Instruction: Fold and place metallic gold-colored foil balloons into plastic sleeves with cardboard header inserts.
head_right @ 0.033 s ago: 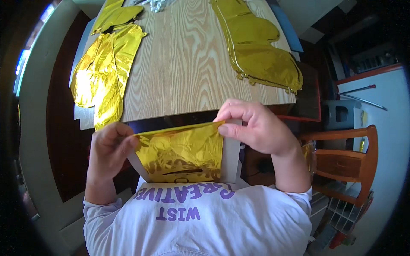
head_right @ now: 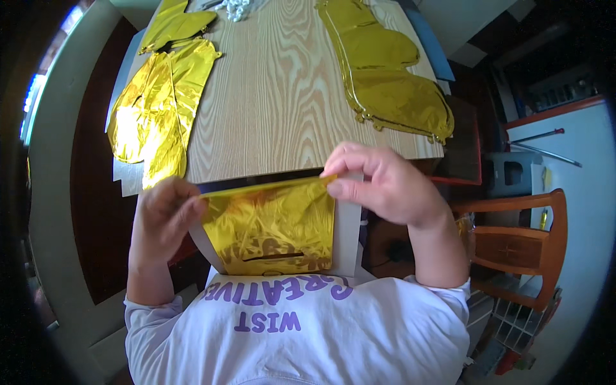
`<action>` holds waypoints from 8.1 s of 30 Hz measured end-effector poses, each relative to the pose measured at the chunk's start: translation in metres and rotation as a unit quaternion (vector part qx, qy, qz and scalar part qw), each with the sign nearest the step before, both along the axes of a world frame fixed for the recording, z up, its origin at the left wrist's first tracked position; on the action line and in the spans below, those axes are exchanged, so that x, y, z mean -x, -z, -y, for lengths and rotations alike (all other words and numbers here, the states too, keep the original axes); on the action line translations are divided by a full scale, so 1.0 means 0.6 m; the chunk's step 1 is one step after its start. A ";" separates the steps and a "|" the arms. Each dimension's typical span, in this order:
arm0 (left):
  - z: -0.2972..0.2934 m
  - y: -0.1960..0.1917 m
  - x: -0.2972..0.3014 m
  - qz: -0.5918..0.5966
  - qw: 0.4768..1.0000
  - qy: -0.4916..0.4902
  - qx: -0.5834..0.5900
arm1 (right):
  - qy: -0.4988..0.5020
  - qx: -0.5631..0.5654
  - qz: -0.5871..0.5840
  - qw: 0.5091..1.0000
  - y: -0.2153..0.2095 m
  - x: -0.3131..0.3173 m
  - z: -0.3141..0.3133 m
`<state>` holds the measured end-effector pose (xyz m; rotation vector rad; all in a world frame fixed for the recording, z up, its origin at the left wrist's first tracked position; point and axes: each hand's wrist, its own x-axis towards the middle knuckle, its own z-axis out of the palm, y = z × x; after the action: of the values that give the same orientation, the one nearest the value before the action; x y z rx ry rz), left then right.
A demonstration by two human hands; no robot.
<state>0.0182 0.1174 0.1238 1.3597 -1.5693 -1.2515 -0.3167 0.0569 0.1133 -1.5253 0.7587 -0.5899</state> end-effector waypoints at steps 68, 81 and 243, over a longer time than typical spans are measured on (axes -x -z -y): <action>0.209 0.211 0.131 0.428 0.831 0.137 0.327 | 0.428 -0.265 0.098 0.858 0.206 -0.042 -0.060; 0.202 0.222 0.136 0.417 0.836 0.115 0.339 | 0.318 0.446 -0.333 0.767 0.110 -0.065 -0.041; 0.202 0.215 0.080 0.383 0.842 0.157 0.346 | 0.376 -0.305 0.069 0.872 0.195 -0.079 -0.075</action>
<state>-0.0297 -0.0036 -0.0051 1.1681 -2.5421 -0.1449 -0.2692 0.1017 -0.0034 -0.5588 1.2899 -0.9066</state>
